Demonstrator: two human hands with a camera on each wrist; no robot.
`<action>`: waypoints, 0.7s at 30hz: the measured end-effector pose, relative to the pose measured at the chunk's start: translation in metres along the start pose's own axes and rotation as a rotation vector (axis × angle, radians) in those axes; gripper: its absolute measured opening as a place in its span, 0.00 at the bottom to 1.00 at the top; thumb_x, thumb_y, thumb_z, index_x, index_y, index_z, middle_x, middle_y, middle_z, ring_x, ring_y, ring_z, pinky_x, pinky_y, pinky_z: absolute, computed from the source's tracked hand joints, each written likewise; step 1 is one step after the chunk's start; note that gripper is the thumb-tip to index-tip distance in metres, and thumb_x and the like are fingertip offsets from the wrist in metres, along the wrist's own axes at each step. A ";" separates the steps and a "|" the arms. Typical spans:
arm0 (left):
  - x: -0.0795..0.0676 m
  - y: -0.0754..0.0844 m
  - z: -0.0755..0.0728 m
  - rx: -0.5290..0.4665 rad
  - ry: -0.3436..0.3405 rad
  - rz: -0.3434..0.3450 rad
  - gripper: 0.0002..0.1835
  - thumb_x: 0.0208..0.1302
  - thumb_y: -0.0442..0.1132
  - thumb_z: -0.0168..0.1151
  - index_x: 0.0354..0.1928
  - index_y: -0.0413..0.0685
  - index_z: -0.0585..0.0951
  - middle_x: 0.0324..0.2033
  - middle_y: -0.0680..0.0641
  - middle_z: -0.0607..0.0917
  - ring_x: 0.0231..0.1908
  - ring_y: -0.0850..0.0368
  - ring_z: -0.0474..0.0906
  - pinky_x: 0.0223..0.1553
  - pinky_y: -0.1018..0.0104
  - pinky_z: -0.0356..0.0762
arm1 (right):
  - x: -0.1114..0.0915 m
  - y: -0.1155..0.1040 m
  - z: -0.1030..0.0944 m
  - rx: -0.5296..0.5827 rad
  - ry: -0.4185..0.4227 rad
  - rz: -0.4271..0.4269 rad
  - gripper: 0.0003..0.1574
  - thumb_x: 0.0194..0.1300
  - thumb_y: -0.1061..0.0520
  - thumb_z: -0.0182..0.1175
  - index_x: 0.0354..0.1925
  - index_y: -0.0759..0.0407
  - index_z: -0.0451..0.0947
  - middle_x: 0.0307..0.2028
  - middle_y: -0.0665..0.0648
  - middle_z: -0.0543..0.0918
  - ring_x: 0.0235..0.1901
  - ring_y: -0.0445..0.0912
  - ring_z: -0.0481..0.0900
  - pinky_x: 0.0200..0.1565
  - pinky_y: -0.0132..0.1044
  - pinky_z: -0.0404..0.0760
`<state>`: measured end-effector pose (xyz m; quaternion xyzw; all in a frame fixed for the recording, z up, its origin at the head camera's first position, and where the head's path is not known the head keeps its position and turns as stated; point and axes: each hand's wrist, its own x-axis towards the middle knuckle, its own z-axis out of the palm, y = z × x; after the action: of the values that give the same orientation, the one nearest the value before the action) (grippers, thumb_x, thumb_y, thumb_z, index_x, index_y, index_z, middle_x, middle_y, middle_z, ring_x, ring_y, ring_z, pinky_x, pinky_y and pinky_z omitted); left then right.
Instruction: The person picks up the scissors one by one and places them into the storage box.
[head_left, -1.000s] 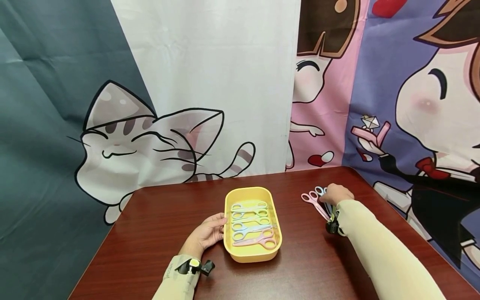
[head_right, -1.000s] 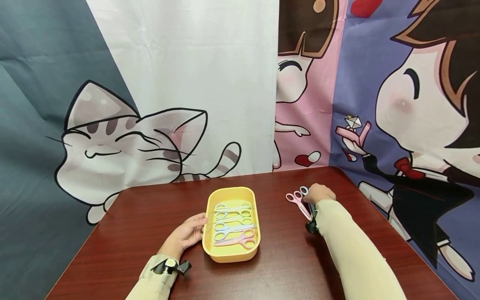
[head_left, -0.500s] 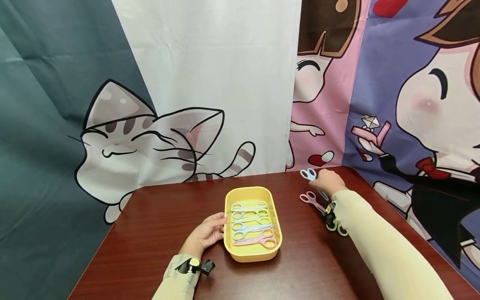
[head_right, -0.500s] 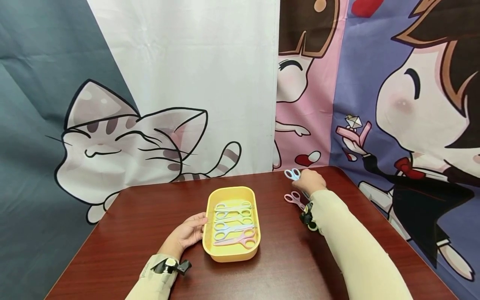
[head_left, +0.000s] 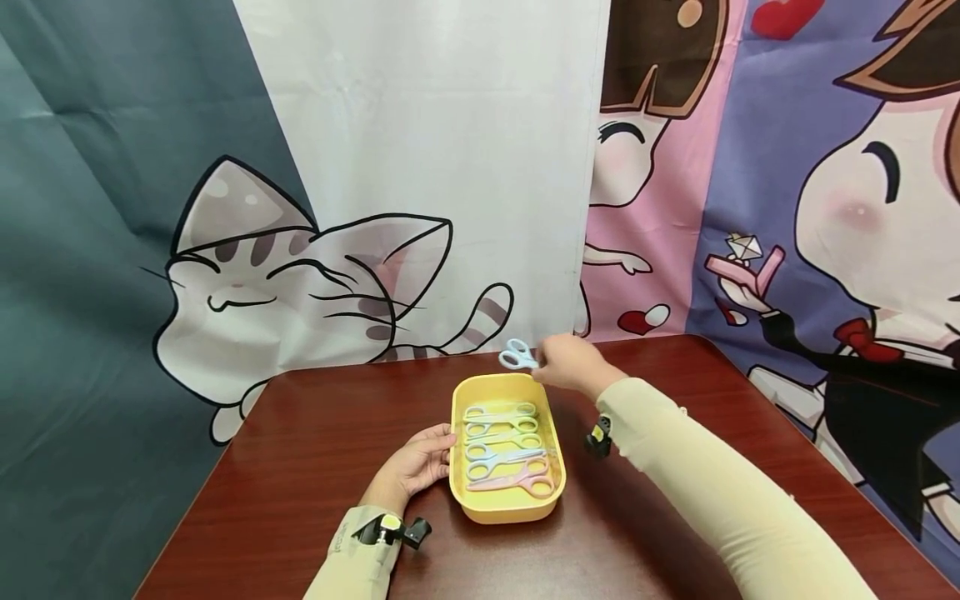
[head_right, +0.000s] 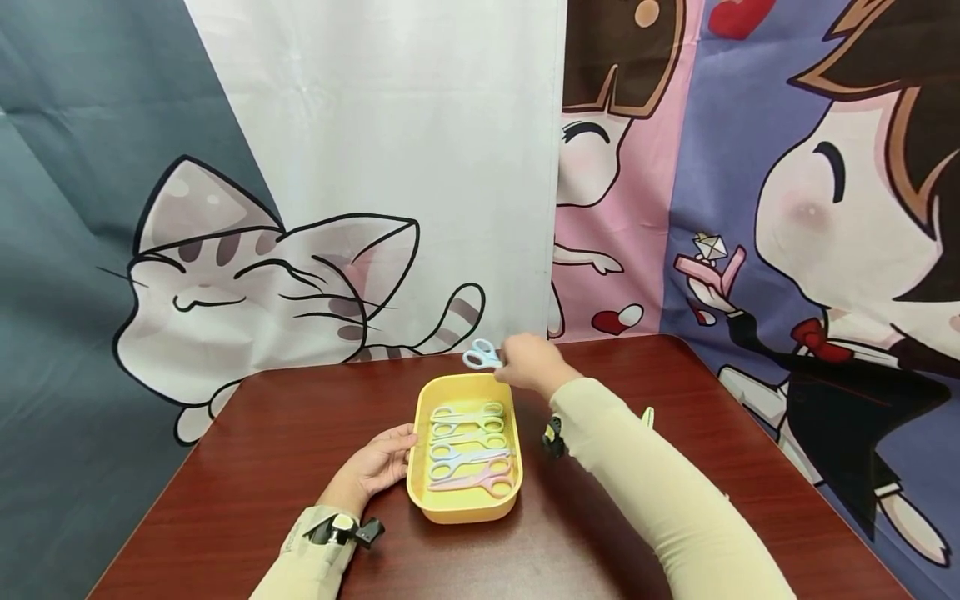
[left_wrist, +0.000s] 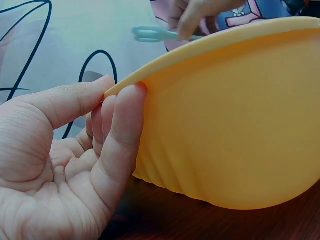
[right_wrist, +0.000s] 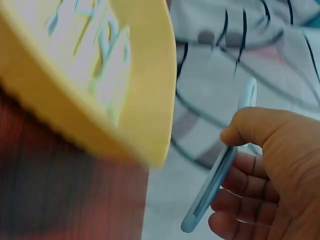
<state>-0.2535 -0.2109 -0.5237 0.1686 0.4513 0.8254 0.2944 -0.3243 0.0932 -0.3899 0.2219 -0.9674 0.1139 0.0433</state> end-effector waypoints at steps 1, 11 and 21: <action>-0.001 0.001 0.001 -0.001 -0.003 -0.004 0.12 0.80 0.27 0.36 0.45 0.43 0.71 0.32 0.51 0.83 0.27 0.66 0.80 0.31 0.72 0.83 | 0.002 -0.008 0.002 -0.012 -0.009 -0.032 0.08 0.57 0.50 0.66 0.27 0.51 0.79 0.23 0.49 0.78 0.26 0.46 0.74 0.29 0.40 0.73; 0.002 -0.004 -0.007 -0.012 0.009 0.005 0.15 0.80 0.27 0.34 0.44 0.45 0.73 0.31 0.51 0.83 0.27 0.66 0.79 0.30 0.73 0.82 | 0.005 -0.055 0.034 -0.109 -0.134 -0.263 0.07 0.58 0.49 0.68 0.29 0.46 0.79 0.26 0.42 0.78 0.27 0.39 0.74 0.33 0.35 0.77; 0.004 -0.005 -0.006 0.013 0.006 0.016 0.15 0.80 0.28 0.35 0.42 0.47 0.74 0.31 0.52 0.82 0.27 0.67 0.79 0.29 0.73 0.82 | 0.001 -0.064 0.054 -0.113 -0.275 -0.379 0.08 0.58 0.52 0.71 0.27 0.48 0.80 0.24 0.42 0.77 0.26 0.38 0.71 0.34 0.31 0.75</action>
<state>-0.2580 -0.2101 -0.5310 0.1714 0.4560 0.8254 0.2852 -0.2987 0.0237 -0.4293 0.4102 -0.9101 0.0180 -0.0560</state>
